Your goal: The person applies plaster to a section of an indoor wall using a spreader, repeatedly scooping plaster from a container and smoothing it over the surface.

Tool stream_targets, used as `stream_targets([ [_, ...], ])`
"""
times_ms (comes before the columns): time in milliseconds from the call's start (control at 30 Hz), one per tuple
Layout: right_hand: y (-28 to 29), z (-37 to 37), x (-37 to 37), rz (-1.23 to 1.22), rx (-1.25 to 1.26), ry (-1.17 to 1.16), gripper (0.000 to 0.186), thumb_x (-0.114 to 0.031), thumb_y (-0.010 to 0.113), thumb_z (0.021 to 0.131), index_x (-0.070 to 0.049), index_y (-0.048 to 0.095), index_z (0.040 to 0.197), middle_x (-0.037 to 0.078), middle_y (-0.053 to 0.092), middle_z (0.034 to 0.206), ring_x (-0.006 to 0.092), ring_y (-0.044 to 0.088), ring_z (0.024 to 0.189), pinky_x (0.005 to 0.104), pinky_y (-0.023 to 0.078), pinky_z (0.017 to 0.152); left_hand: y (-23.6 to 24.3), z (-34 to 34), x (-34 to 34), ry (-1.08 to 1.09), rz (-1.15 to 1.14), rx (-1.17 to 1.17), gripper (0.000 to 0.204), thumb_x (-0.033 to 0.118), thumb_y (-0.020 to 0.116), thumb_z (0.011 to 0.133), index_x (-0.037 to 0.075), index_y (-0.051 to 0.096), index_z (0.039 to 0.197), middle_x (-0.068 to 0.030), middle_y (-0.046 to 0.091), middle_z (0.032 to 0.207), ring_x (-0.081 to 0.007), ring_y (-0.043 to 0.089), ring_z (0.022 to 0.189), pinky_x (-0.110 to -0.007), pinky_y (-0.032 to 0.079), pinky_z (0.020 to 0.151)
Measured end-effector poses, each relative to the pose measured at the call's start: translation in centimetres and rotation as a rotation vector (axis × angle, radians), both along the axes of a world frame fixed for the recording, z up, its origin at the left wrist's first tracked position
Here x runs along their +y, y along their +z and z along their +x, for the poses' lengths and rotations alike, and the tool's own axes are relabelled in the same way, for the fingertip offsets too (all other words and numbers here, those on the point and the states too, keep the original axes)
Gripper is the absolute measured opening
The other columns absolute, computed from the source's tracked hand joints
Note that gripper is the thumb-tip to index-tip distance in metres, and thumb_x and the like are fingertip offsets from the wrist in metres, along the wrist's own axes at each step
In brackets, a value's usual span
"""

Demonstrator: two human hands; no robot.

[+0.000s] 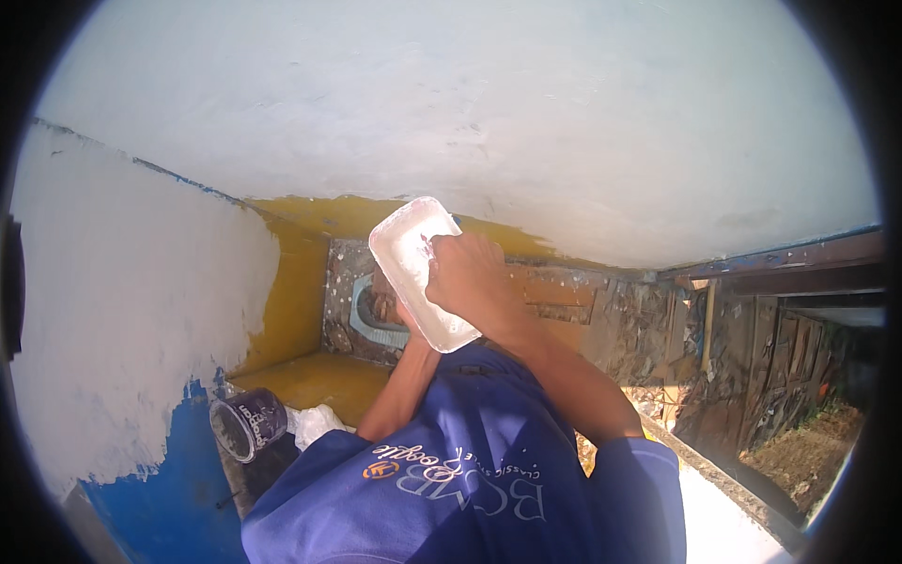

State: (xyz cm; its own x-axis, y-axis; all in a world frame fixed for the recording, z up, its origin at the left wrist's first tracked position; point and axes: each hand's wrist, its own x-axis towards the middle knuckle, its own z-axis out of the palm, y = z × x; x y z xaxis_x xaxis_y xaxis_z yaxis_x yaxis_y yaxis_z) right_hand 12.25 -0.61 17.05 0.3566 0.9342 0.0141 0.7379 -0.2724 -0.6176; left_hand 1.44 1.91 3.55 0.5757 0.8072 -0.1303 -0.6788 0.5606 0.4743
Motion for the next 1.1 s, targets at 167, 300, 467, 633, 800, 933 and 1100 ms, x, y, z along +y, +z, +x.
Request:
stream_targets([
  [167,0.2,0.3,0.0,0.062,0.04,0.03,0.017,-0.012,0.064,0.076,0.004,0.066,0.076,0.027,0.062,0.068,0.047,0.061,0.066,0.0539,0.048,0.063,0.0,-0.1,-0.2,-0.039,-0.044,-0.076,0.065,0.056,0.031,0.103,0.011,0.042,0.147,-0.0106,0.054,0.141,-0.0281,0.053,0.129,-0.046,0.042,0.11],
  [300,0.7,-1.0,-0.4,0.067,-0.019,0.142,0.017,-0.013,0.064,0.077,0.004,0.068,0.079,0.026,0.063,0.07,0.0461,0.062,0.066,0.0535,0.048,0.062,-1.2,-0.5,-0.1,-0.043,-0.015,-0.044,0.066,0.059,0.029,0.103,0.011,0.041,0.147,-0.011,0.053,0.141,-0.0285,0.052,0.129,-0.047,0.04,0.112],
  [467,0.3,-0.7,-0.3,0.049,-0.072,0.052,0.017,-0.013,0.063,0.078,0.001,0.071,0.083,0.024,0.064,0.071,0.0442,0.062,0.066,0.0528,0.048,0.062,0.4,-0.6,-0.2,-0.073,-0.089,-0.124,0.06,0.053,0.032,0.103,0.013,0.043,0.146,-0.0095,0.054,0.139,-0.0269,0.053,0.128,-0.046,0.042,0.11],
  [633,-1.1,-1.4,-1.0,0.091,-0.138,0.121,0.016,-0.012,0.063,0.079,-0.001,0.073,0.085,0.021,0.065,0.073,0.0421,0.063,0.067,0.0511,0.048,0.062,-1.9,-0.6,-0.7,-0.072,-0.144,-0.122,0.062,0.055,0.032,0.103,0.012,0.042,0.147,-0.01,0.052,0.142,-0.0278,0.05,0.131,-0.046,0.041,0.111],
  [800,-0.3,0.6,-0.9,-0.027,-0.065,0.105,0.02,-0.012,0.061,0.081,-0.003,0.075,0.093,0.018,0.066,0.077,0.0395,0.064,0.068,0.0503,0.048,0.063,0.1,-0.9,-0.4,-0.08,-0.105,-0.139,0.063,0.054,0.03,0.103,0.011,0.042,0.147,-0.0107,0.051,0.143,-0.0287,0.05,0.131,-0.047,0.04,0.112],
  [933,-0.9,-1.7,-1.5,0.084,-0.101,0.134,0.016,-0.012,0.062,0.08,-0.002,0.073,0.086,0.02,0.065,0.075,0.0422,0.062,0.067,0.051,0.047,0.063,-3.2,-0.5,-0.3,-0.016,-0.222,-0.043,0.064,0.055,0.03,0.103,0.011,0.041,0.147,-0.0121,0.052,0.141,-0.0292,0.052,0.129,-0.048,0.04,0.111],
  [1100,-0.8,-0.5,-0.9,0.044,0.033,0.159,0.017,-0.015,0.065,0.079,0.0,0.07,0.083,0.022,0.066,0.076,0.0429,0.061,0.068,0.0509,0.048,0.063,-0.6,-0.6,-0.1,-0.058,-0.176,-0.157,0.064,0.059,0.031,0.103,0.009,0.048,0.139,-0.0112,0.06,0.126,-0.0277,0.06,0.113,-0.045,0.048,0.101],
])
